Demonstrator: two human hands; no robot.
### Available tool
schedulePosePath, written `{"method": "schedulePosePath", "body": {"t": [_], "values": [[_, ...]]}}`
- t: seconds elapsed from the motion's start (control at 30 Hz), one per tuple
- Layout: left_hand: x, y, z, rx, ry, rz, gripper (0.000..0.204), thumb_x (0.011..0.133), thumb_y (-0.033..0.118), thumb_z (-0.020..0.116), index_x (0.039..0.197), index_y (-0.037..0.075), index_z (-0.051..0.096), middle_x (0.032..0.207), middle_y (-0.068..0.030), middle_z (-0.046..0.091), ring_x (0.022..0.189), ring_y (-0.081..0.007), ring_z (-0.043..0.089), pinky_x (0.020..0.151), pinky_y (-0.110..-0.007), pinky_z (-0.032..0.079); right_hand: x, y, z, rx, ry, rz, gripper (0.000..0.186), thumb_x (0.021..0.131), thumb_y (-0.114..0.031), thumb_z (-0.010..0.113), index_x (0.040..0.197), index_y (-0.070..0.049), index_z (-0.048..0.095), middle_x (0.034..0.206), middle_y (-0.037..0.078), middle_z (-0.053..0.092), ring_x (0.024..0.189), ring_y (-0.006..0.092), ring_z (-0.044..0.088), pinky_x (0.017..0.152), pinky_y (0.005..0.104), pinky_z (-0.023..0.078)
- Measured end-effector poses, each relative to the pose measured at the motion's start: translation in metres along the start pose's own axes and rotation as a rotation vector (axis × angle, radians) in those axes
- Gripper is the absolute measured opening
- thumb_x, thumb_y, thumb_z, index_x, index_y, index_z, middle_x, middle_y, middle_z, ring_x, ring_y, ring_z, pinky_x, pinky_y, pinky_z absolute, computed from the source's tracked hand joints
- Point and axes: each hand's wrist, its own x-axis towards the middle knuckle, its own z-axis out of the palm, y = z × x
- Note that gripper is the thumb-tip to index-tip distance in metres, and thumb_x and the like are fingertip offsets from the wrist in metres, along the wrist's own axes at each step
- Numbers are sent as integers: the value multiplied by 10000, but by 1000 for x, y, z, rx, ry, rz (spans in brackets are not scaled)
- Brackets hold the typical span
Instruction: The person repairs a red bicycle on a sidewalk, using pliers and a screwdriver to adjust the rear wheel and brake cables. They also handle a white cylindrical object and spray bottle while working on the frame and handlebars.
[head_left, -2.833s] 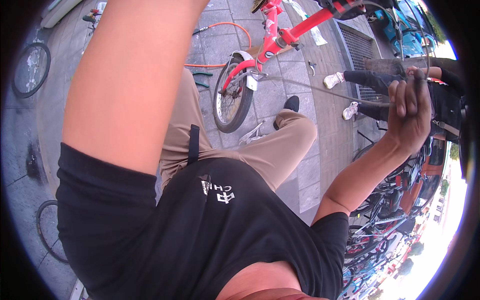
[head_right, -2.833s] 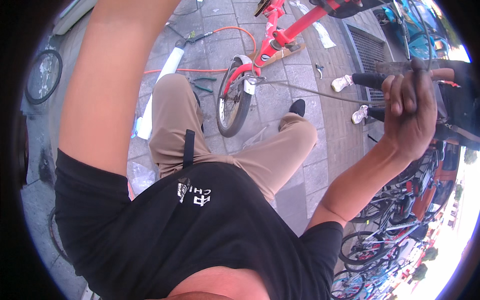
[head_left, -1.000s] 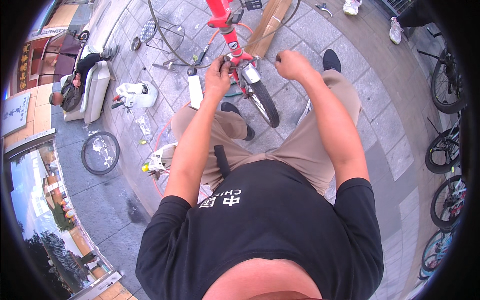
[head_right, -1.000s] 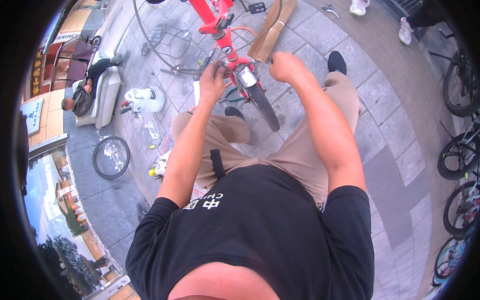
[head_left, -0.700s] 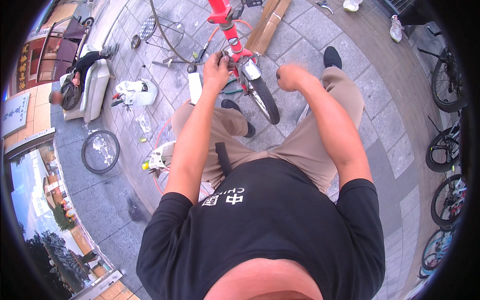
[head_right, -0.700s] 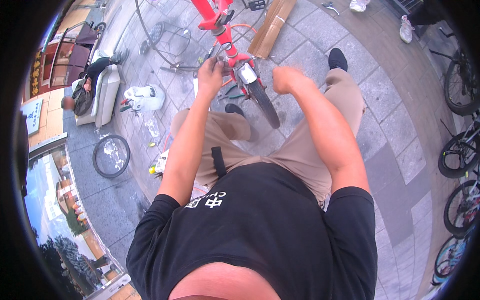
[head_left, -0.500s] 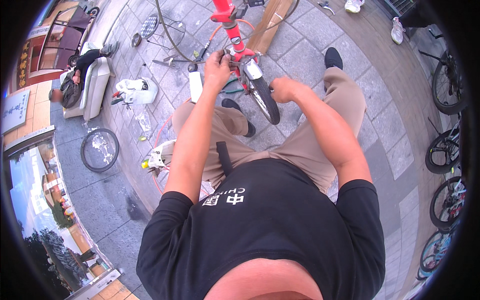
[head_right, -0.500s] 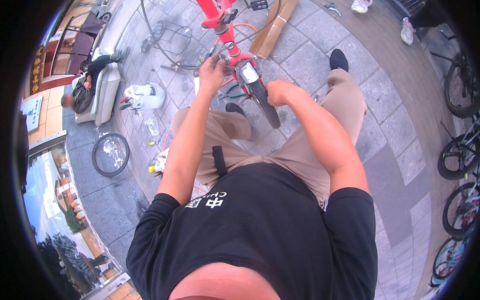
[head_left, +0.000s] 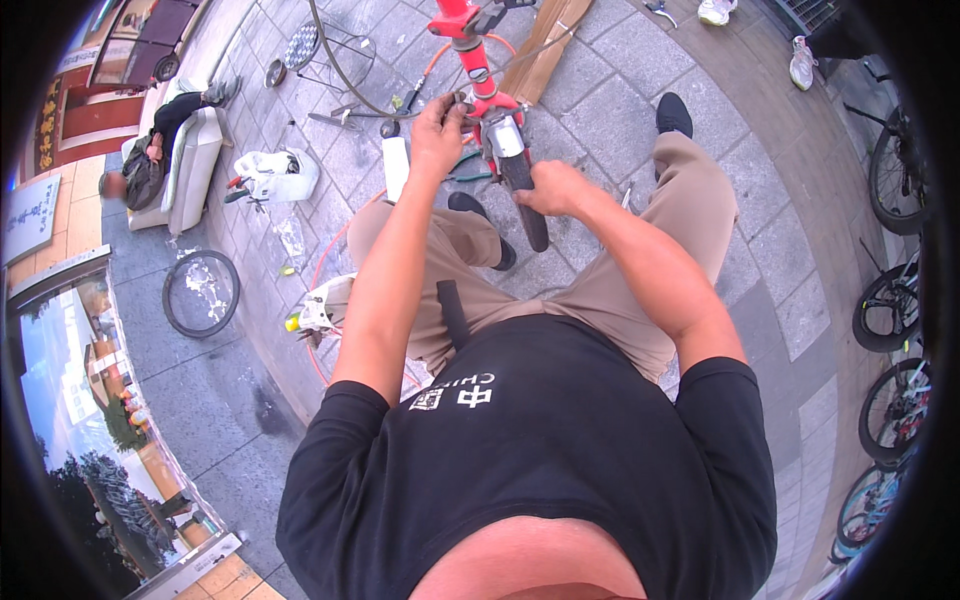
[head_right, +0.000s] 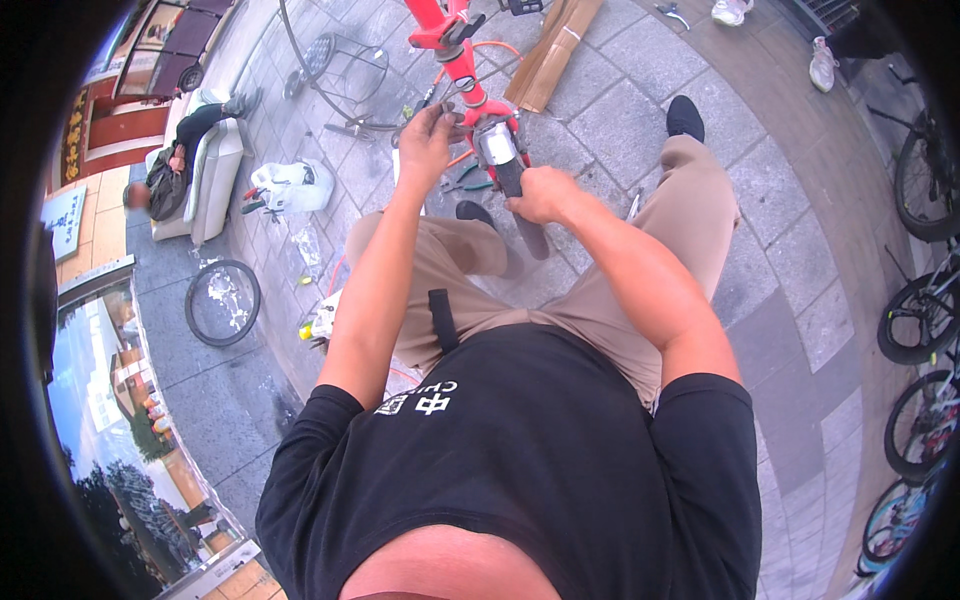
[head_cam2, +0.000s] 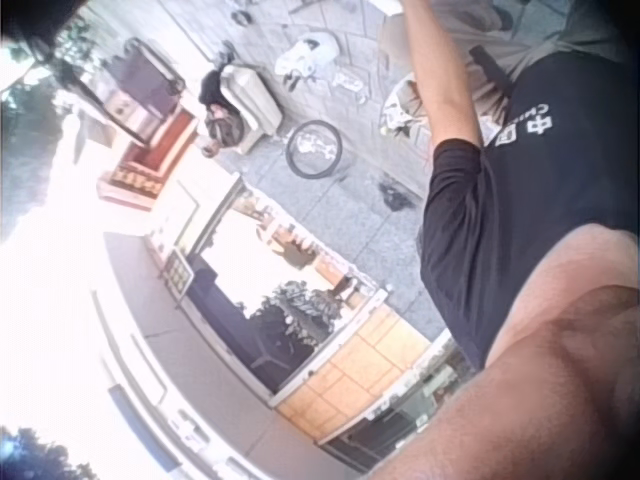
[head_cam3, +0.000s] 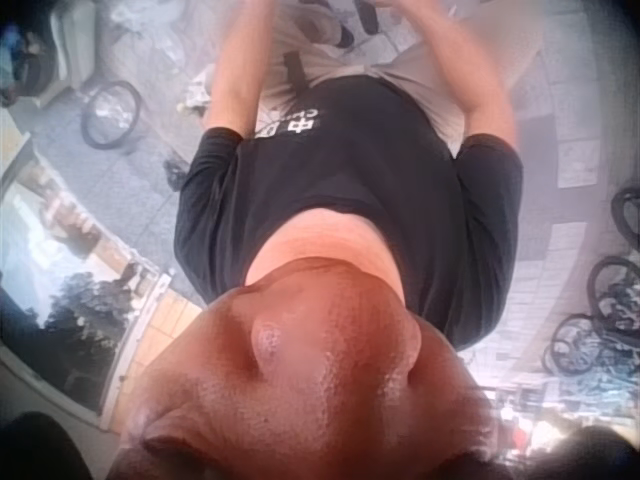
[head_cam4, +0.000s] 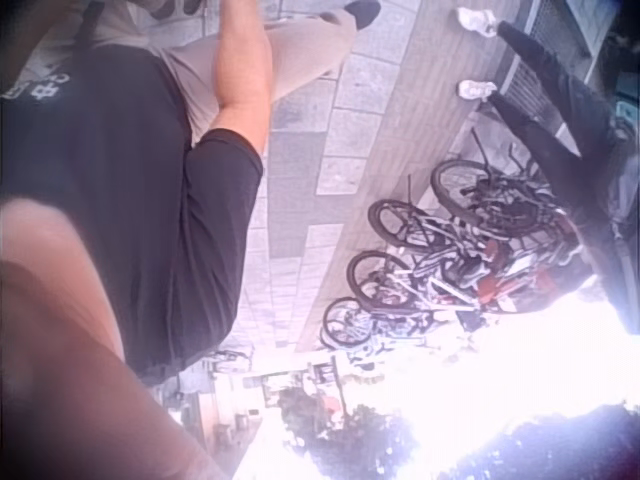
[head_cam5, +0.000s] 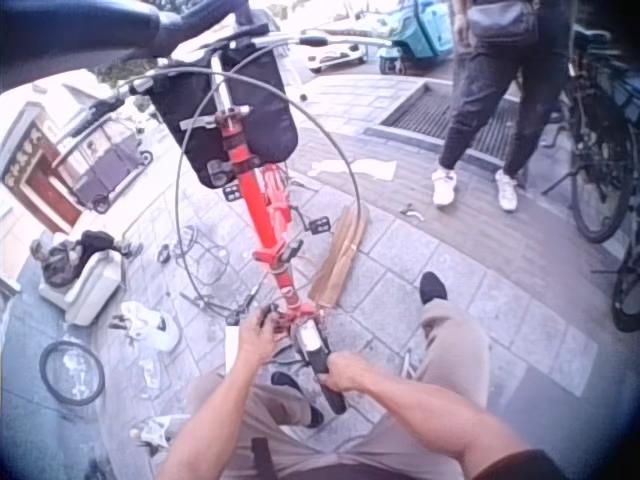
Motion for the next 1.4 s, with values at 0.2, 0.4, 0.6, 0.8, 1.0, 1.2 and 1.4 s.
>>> {"method": "schedulePosePath", "body": {"t": [0.2, 0.4, 0.6, 0.8, 1.0, 1.2, 1.4], "values": [[-5, -10, -10, 100, -132, -94, 376, 1045, 50, 609, 1397, -72, 554, 1147, -163, 742, 973, -183, 715, 863, -346, 589, 4, -8, 15, 108, 46, 40, 556, 903, -473, 751, 1099, 47, 761, 1130, 281, 742, 1090, 411, 720, 950, 490, 566], [-9, -13, -12, 388, -237, -20, 342, 979, 77, 685, 1295, -50, 658, 1215, -192, 732, 1159, -246, 699, 952, -382, 572, 7, 2, 16, 110, 71, 74, 537, 891, -464, 752, 1091, 35, 764, 1132, 281, 742, 1075, 419, 722, 954, 488, 562], [0, -11, -7, 713, -197, 120, 553, 876, 475, 800, 1163, 7, 731, 1158, -252, 713, 1115, -411, 691, 957, -466, 555, 10, 15, 23, 164, 134, 53, 584, 869, -482, 753, 1110, 50, 756, 1084, 302, 742, 1078, 438, 716, 963, 487, 548], [17, -16, -9, 656, -318, 158, 519, 854, 490, 822, 1154, 72, 762, 1149, -212, 724, 1083, -386, 692, 940, -461, 547, 13, 6, 36, 104, 166, 130, 623, 889, -498, 744, 1075, 96, 731, 1067, 343, 727, 1097, 457, 711, 969, 505, 542], [15, -16, -8, 560, -321, 186, 484, 853, 458, 827, 1176, 102, 767, 1031, -224, 749, 971, -406, 714, 893, -476, 558, 1, -21, 41, -136, 188, 350, 694, 924, -504, 704, 1326, 54, 606, 1314, 299, 676, 1244, 430, 658, 1055, 510, 509], [32, -29, -8, 633, -426, 187, 436, 870, 421, 809, 1083, 42, 767, 929, -258, 730, 900, -436, 708, 849, -479, 567, 10, -29, 37, -170, 203, 427, 707, 919, -504, 692, 1264, 108, 619, 1265, 362, 672, 1242, 465, 650, 1059, 508, 503], [37, -44, -14, 476, -439, 180, 356, 902, 337, 800, 1090, 37, 775, 976, -226, 758, 943, -370, 733, 873, -450, 562, 18, -10, 31, -221, 167, 420, 703, 926, -468, 704, 1270, 136, 600, 1250, 384, 664, 1254, 478, 636, 1074, 500, 494]]}}
